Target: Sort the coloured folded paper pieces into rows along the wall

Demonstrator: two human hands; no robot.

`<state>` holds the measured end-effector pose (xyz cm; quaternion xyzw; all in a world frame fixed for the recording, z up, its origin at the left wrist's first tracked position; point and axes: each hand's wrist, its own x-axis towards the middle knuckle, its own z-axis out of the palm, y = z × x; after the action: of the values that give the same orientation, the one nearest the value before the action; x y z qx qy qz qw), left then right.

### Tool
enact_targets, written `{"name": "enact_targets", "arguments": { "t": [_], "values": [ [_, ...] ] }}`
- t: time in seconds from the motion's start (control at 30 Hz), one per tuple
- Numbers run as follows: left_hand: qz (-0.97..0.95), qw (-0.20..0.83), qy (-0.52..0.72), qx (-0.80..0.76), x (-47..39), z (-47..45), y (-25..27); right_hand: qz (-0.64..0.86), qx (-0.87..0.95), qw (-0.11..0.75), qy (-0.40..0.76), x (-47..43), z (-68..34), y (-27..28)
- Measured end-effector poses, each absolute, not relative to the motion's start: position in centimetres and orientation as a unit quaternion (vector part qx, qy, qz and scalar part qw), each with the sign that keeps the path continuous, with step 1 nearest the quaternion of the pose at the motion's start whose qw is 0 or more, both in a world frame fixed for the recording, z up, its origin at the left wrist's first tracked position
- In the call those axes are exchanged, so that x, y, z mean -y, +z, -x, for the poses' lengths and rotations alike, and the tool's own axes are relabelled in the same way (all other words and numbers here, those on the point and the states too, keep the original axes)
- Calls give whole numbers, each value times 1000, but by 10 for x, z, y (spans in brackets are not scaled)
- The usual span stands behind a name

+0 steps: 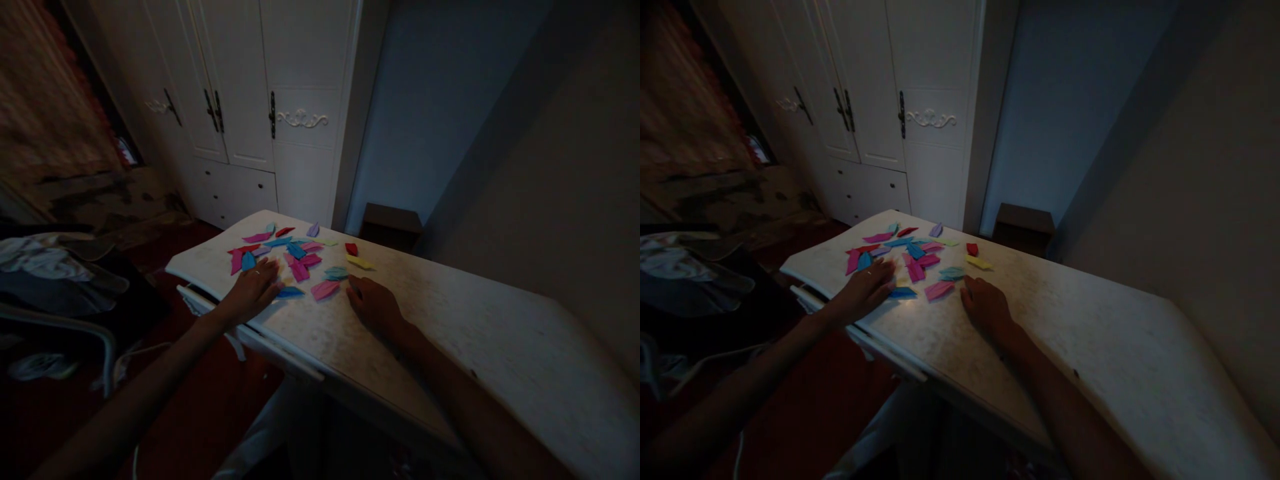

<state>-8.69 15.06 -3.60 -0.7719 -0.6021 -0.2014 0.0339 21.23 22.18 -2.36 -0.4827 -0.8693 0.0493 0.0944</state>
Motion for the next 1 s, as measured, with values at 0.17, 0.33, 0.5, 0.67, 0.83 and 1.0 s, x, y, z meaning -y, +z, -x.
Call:
{"name": "enact_targets", "arguments": {
  "t": [0.17,0.33,0.5,0.67,0.83,1.0],
  "values": [
    [791,42,-178,584,-160,70,-29,486,867,96,50,-218,-215,-23],
    [822,6,-145,551,-168,65,-25,459,873,149,73,-220,-223,-33],
    [834,-18,-157,529,-163,71,-29,447,873,172,94,-222,-226,-37],
    [811,-10,-238,534,-161,80,-33,444,873,174,106,-221,-227,-34],
    [808,3,-221,547,-182,85,-27,439,874,180,110,-220,-227,-34],
    [830,38,-177,528,-205,90,-21,441,868,191,123,-220,-228,-35]
  ]
}}
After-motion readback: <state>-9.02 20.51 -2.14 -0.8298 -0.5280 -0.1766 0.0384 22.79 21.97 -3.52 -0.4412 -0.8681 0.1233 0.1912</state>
